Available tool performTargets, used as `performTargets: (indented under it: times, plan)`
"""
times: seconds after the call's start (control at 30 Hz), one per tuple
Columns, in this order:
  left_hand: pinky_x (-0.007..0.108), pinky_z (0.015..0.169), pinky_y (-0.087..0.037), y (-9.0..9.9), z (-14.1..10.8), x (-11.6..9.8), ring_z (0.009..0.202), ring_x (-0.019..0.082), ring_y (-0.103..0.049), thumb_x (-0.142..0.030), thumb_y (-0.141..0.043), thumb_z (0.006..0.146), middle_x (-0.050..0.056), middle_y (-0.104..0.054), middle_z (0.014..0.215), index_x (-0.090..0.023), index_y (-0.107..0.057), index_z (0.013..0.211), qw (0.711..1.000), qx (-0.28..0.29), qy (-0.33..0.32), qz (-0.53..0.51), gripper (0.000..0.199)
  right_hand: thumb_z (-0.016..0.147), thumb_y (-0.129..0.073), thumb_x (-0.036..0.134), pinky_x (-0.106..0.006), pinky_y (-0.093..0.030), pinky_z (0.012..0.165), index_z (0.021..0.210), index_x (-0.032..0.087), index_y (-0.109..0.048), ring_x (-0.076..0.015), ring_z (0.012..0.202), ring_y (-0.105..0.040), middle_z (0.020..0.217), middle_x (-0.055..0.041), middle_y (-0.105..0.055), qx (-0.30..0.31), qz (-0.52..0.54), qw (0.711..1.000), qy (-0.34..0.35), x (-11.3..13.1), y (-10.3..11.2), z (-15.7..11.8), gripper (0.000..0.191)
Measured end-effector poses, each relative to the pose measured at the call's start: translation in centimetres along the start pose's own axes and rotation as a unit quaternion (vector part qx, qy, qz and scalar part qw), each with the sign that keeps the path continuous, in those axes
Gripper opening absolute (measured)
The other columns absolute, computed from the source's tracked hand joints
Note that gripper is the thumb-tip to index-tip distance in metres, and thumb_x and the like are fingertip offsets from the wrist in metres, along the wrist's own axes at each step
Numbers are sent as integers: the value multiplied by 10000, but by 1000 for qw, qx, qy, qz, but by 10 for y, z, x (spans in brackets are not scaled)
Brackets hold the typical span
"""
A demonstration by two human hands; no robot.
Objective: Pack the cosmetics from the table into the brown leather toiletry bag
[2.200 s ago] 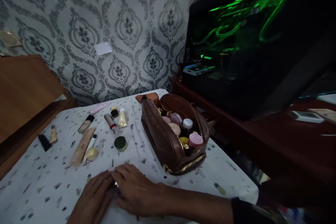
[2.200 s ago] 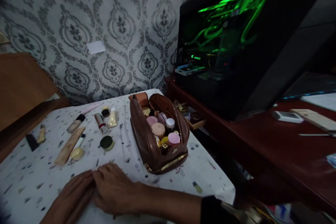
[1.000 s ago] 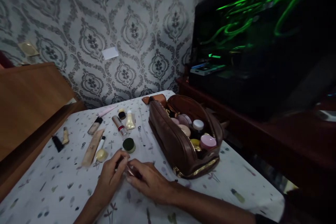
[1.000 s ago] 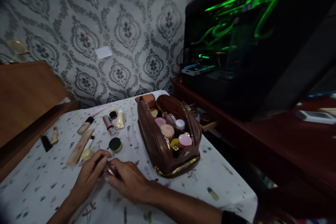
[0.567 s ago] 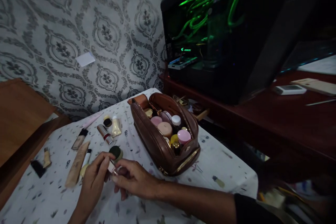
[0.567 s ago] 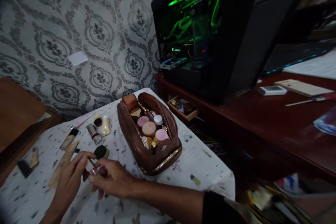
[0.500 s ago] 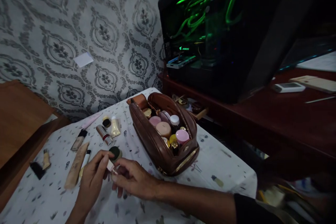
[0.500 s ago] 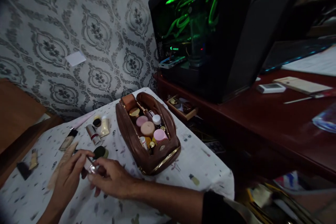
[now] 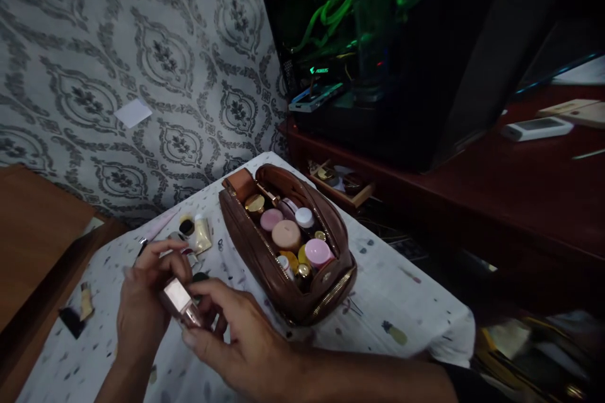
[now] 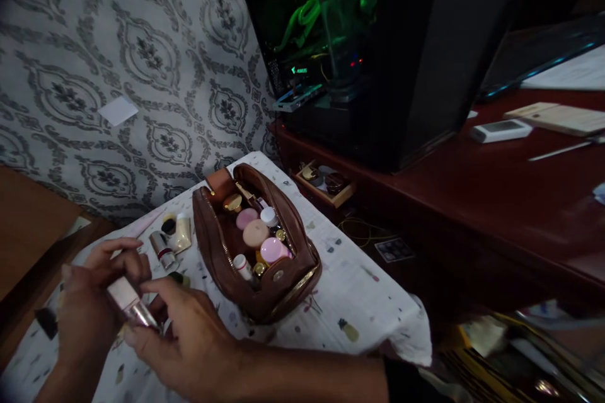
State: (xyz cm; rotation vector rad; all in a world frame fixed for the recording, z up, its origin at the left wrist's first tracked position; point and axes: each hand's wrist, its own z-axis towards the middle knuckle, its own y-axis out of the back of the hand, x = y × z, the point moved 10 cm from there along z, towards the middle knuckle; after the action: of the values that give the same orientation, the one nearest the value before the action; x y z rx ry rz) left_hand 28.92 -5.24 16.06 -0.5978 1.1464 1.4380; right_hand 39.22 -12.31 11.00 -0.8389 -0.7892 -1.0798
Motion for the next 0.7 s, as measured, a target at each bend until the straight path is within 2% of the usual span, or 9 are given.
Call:
performTargets:
  times: [0.1,0.17,0.23,0.3,0.4,0.53,0.63,0.7]
  plan:
    - [285,613,-479,-19,16,-13,634,171,-550,-651,-428,942,-4,-587,660,-218,-646,1016,999,9,-37,-15,490,892,-578,339,-262,-471,674,1209,178,-557,-136,743,-572,897,-29,-639,10,23,1000,-12,15,4,-4,356]
    - [309,746,-505,-34,27,-23,773,186,-612,-552,-503,951,25,-669,802,-213,-664,1023,995,12,-82,49,382,901,-589,330,-278,-500,727,1249,187,-545,-148,811,-610,940,-40,-661,13,48,998,-30,27,10,-6,378]
    - [351,880,-502,-55,39,-32,923,212,-636,-497,-485,968,53,-709,944,-210,-686,1017,979,35,-141,142,353,907,-611,326,-301,-519,804,1321,204,-508,-159,900,-634,1011,-50,-667,1,78,996,-36,43,23,-5,443]
    - [412,989,-477,-82,46,-38,1053,247,-624,-494,-447,972,74,-716,1048,-214,-700,1006,952,106,-206,200,379,914,-620,317,-324,-520,877,1315,199,-512,-162,963,-637,1077,-66,-661,-12,93,995,-25,63,42,1,431]
    - [457,1026,-461,-109,48,-37,1081,265,-623,-452,-418,992,89,-717,1058,-210,-698,960,913,202,-268,233,371,908,-641,287,-316,-520,909,1106,187,-591,-156,980,-641,1058,-56,-671,-28,51,998,-14,87,79,17,228]
    - [445,1092,-399,-110,45,-25,1125,229,-622,-322,-364,1043,69,-722,1042,-199,-669,961,909,223,-265,234,339,844,-710,338,-269,-531,771,983,173,-624,-149,864,-651,976,-40,-689,-79,-68,994,-21,95,133,45,232]
    - [454,1192,-282,-105,37,-15,1237,207,-579,-296,-360,1052,56,-719,1103,-204,-648,1013,915,213,-258,228,304,820,-704,384,-245,-498,662,842,165,-641,-133,719,-621,807,-16,-677,-69,-149,986,-42,84,152,65,229]
    - [464,1211,-253,-102,34,-9,1260,203,-570,-298,-356,1055,58,-718,1121,-205,-641,1030,919,202,-253,223,301,809,-693,361,-243,-478,623,814,162,-654,-134,659,-607,714,-2,-660,-61,-218,972,-58,76,158,78,203]
